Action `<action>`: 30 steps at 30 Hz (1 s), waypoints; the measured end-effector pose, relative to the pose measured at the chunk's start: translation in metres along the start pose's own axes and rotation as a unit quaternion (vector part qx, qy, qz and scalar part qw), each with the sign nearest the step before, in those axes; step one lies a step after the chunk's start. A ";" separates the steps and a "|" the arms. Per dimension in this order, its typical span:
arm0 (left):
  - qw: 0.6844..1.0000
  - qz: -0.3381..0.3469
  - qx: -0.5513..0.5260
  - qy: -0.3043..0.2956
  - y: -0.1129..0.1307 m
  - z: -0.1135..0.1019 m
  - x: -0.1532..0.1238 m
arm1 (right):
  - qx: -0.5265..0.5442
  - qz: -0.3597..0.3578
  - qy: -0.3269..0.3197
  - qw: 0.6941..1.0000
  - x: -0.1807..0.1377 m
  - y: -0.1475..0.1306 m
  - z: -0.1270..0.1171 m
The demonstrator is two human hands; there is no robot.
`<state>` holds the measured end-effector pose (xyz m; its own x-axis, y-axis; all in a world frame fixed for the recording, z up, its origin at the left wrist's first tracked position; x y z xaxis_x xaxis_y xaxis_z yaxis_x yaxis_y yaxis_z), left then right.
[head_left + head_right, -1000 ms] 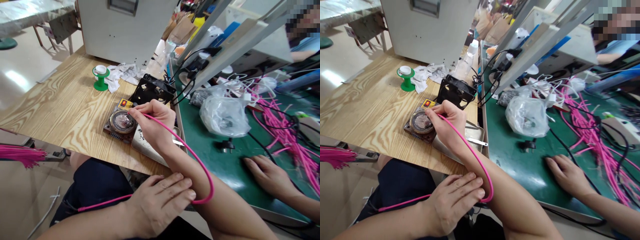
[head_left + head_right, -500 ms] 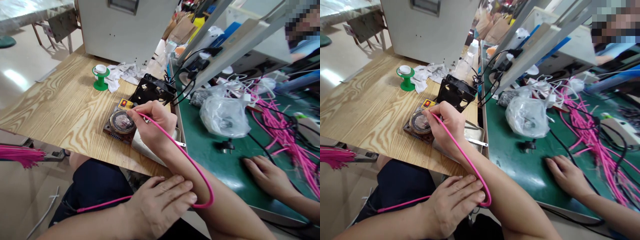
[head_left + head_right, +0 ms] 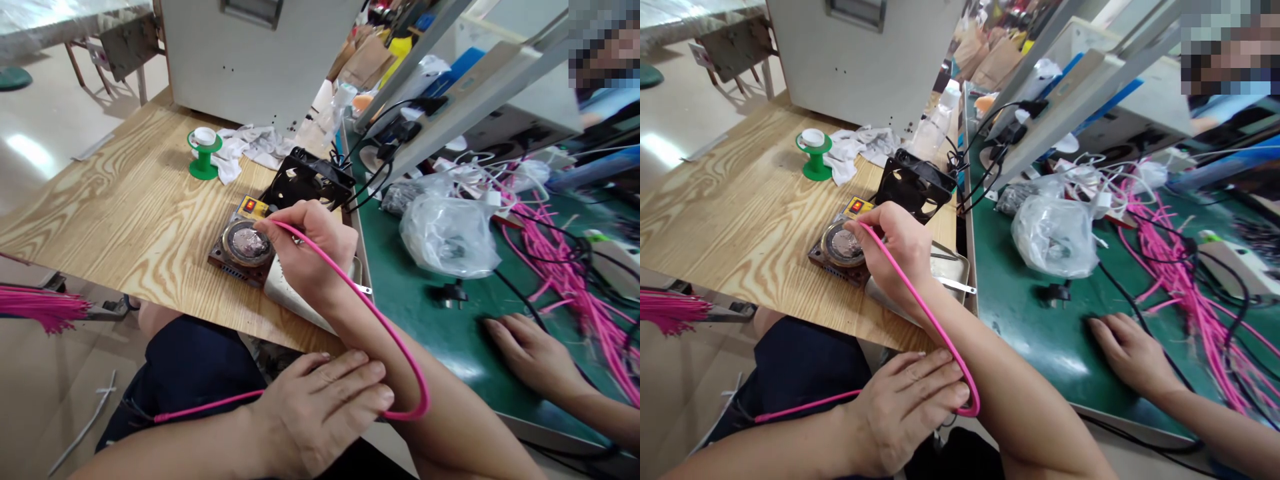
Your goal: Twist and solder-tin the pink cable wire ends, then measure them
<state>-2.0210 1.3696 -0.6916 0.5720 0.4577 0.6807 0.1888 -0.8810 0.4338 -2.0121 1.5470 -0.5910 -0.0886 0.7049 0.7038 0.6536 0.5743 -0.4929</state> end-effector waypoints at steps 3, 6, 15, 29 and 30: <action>1.000 0.003 0.001 -0.006 0.000 0.001 0.001 | -0.001 0.005 -0.008 1.000 0.000 0.001 0.002; 1.000 0.007 0.003 0.003 0.001 -0.002 0.001 | 0.010 0.002 0.000 1.000 0.000 0.002 0.003; 0.998 0.006 -0.007 0.063 0.001 -0.016 0.004 | 0.018 0.032 0.000 0.999 0.001 0.005 0.010; 0.998 -0.002 -0.028 0.048 -0.001 -0.009 -0.001 | 0.015 0.061 -0.023 0.998 -0.001 0.009 0.017; 0.999 -0.002 -0.028 0.043 -0.001 -0.008 -0.001 | 0.016 0.060 -0.024 0.998 -0.001 0.009 0.017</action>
<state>-2.0285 1.3710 -0.6881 0.4998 0.4725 0.7259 0.1448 -0.8719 0.4678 -2.0192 1.5585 -0.6046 -0.0467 0.7879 0.6140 0.6381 0.4965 -0.5885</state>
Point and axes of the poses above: each hand's wrist, its own x-axis towards the middle knuckle, its own z-axis out of the palm, y = z × x, the point moved 10 cm from there along x, towards the middle knuckle, and after that the axes turned 2 degrees about z, right-handed, at the moved point
